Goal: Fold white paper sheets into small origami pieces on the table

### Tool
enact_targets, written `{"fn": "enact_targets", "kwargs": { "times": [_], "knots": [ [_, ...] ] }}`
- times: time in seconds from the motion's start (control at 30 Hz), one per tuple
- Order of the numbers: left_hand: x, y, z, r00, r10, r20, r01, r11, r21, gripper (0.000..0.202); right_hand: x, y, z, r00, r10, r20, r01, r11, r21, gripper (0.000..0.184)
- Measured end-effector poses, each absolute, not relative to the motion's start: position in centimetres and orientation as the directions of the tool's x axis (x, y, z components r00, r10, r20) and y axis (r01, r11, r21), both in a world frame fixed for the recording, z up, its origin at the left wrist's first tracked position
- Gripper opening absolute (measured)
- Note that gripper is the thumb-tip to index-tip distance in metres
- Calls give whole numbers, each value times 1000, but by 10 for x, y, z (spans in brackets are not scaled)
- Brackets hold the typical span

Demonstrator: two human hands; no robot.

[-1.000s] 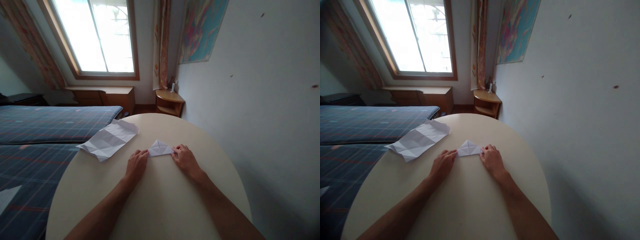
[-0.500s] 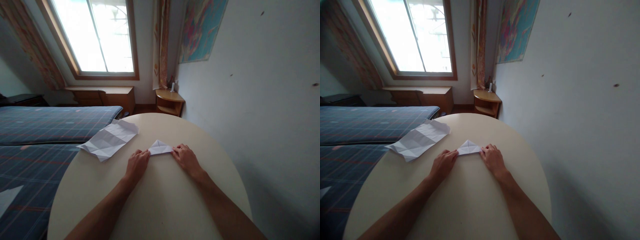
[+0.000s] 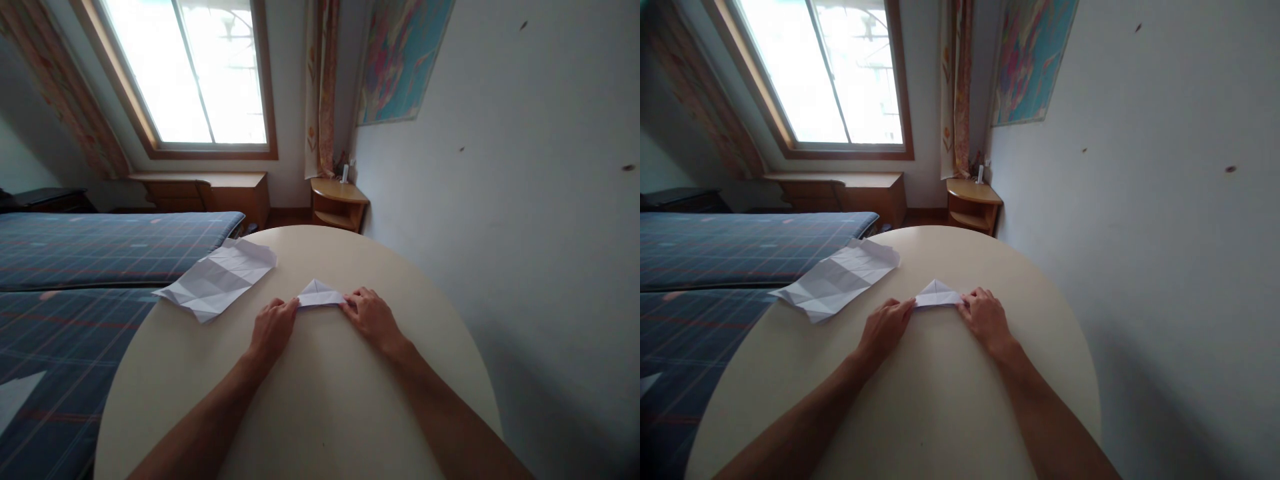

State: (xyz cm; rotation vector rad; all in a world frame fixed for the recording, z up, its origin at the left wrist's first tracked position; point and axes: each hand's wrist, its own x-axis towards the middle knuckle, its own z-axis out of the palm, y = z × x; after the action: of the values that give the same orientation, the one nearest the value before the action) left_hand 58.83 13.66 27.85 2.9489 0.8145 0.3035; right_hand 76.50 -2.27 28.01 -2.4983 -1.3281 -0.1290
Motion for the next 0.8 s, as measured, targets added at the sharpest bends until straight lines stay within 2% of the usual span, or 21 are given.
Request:
{"fn": "enact_targets", "kwargs": {
  "times": [0.8],
  "knots": [
    [589,135,274,805,551,221,527,-835,161,32,760,-19,284,607,741,286,793,-545,-273,24]
  ]
}}
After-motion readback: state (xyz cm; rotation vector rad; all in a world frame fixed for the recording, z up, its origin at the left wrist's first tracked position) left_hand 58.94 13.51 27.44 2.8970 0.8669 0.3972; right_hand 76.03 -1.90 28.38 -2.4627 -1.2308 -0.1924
